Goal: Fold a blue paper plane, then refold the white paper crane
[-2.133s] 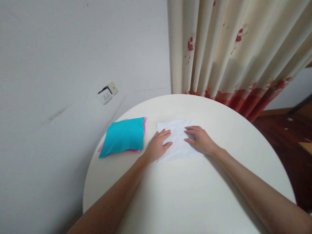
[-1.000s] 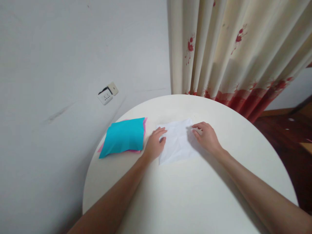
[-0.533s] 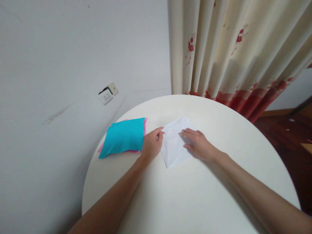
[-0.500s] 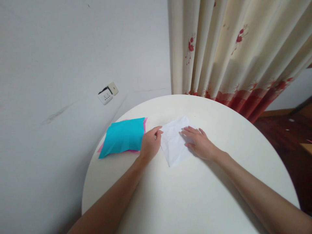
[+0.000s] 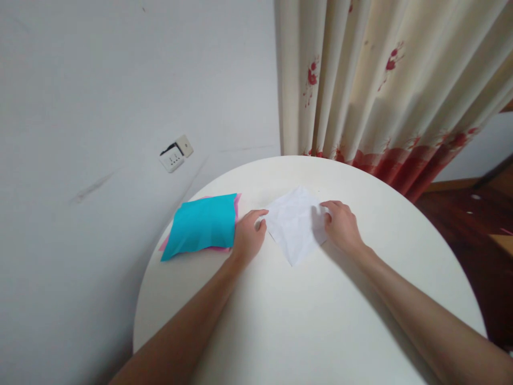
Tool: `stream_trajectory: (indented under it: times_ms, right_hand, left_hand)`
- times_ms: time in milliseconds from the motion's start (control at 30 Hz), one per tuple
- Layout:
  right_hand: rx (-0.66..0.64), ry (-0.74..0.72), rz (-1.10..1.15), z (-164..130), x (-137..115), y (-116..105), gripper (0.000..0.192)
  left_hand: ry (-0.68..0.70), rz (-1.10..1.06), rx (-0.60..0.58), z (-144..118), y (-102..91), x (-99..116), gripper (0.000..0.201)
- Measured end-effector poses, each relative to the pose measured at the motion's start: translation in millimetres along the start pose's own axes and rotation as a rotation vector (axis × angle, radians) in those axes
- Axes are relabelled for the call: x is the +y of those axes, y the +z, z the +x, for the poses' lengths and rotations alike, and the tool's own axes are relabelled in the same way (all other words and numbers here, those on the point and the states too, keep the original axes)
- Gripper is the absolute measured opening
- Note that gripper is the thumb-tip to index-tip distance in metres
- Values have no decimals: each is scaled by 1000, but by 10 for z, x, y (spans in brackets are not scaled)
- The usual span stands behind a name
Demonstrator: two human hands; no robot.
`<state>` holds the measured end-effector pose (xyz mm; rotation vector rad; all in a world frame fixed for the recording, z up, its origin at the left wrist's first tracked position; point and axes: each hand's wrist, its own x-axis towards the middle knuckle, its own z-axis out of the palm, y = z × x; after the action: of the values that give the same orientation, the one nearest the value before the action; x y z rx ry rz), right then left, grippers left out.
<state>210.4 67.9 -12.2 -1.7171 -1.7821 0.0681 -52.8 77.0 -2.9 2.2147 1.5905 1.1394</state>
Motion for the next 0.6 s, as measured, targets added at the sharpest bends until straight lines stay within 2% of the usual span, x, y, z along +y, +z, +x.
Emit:
stream_trajectory:
  times_ms: [200,367,400,533,600]
  right_hand:
    - [9,77,-25,35,53,-13,40]
    - [-54,-52,61,12,-1,40,30]
    - [-98,-109,90,0,-28,44,30]
    - [-312,-336,157,-60,-115,10,39]
    - [-400,-393,159,-77,-120,-30,42]
  left_hand:
    - [35,-4,-31,-9,7,17,16]
    - [65,-8,-82,-32,22,76,9]
    - [74,-5,-88,-38,32,79,12]
    - [60,29,-68,-59,100,30,48]
    - [18,58,-36,-63,130,-15,53]
